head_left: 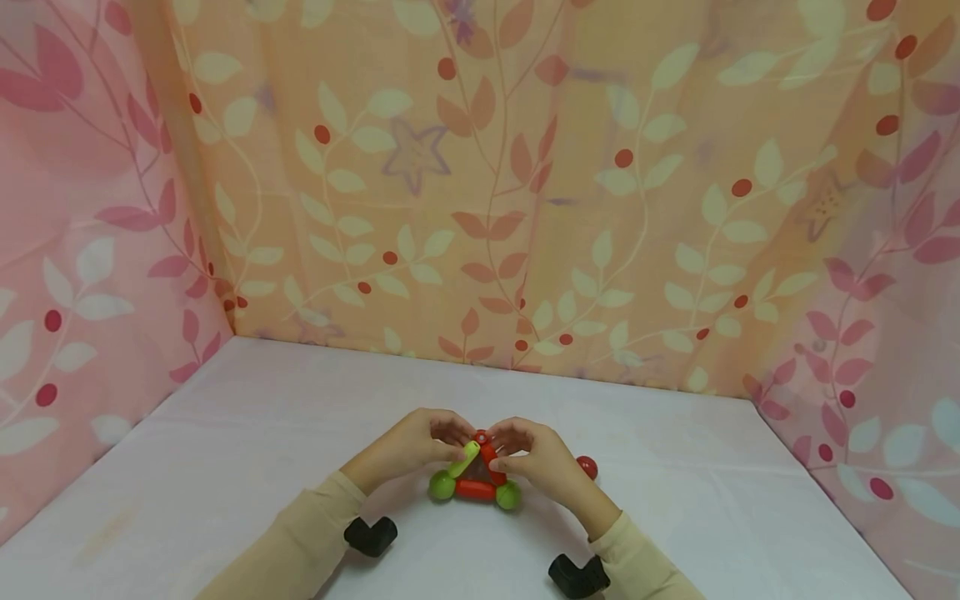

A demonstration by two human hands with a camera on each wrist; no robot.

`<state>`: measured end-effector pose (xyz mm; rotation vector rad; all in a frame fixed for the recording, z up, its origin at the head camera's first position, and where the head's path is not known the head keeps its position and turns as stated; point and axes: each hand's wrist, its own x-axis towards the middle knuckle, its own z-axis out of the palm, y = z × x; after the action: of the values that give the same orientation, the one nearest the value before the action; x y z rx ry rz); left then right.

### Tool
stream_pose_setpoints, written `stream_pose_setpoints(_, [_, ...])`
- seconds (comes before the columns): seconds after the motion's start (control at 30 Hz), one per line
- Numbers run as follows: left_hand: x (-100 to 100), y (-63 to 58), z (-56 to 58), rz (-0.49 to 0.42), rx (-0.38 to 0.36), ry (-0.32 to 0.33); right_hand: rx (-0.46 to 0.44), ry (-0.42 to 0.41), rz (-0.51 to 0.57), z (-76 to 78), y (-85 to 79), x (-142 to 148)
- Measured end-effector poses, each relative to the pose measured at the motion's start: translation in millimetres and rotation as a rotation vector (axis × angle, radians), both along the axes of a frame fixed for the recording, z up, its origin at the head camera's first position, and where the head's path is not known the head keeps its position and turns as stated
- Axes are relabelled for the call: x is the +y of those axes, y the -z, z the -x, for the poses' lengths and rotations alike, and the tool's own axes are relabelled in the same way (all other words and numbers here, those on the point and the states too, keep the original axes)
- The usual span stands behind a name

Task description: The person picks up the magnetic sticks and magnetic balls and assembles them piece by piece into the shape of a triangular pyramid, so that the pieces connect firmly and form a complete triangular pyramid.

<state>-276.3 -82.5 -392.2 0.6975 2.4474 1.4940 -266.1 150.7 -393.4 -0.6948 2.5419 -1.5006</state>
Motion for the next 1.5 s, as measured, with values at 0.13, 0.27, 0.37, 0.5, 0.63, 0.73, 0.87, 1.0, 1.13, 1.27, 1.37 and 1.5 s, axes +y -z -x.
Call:
stream_pose_setpoints(0.13, [0.4,0.7,0.3,-0.006,-0.003,-0.004,0.002,-0.002,-0.003,0.1,0.6,0.0])
stream_pose_setpoints(0.27, [1.3,0.7,0.6,-0.014,-0.01,-0.013,0.013,-0.008,-0.006,0.4,0.3,0.1])
stream_pose_setpoints(0.37, [1.6,0.7,0.5,-0.021,-0.022,-0.023,0.011,-0.014,-0.008,0.7,0.0,0.4])
stream_pose_setpoints(0.5, [1.6,0.5,-0.1,-0.024,-0.034,-0.032,0.006,-0.016,-0.011,1.4,-0.3,1.5])
stream_pose_setpoints(0.63, [1.2,-0.2,-0.6,-0.015,-0.024,-0.028,0.003,-0.02,-0.004,2.1,-0.8,2.5])
stream_pose_setpoints(0.73, [0.9,-0.8,-0.6,-0.01,-0.016,-0.027,-0.001,-0.022,0.006,2.1,-1.2,2.9])
stream_pose_setpoints(0.87, [1.9,-0.5,-0.5,-0.012,-0.024,-0.027,-0.011,-0.028,0.019,2.2,0.1,4.0])
stream_pose_setpoints(1.0, [3.0,-0.4,-1.8,-0.007,-0.027,-0.02,-0.022,-0.031,0.026,2.0,2.7,5.3])
stream_pose_setpoints(1.13, [2.2,-0.9,-3.0,0.009,-0.024,-0.034,-0.031,-0.037,0.036,1.5,2.5,5.0])
stream_pose_setpoints(1.27, [1.5,-1.0,-2.5,0.012,-0.016,-0.046,-0.041,-0.042,0.047,1.8,1.2,4.1])
stream_pose_setpoints(1.37, [1.3,-0.7,-2.3,0.01,-0.017,-0.046,-0.046,-0.042,0.046,2.0,1.3,4.1])
stream_pose_setpoints(1.5, [1.9,-0.7,-1.7,0.003,-0.02,-0.047,-0.041,-0.038,0.043,2.0,0.5,4.6])
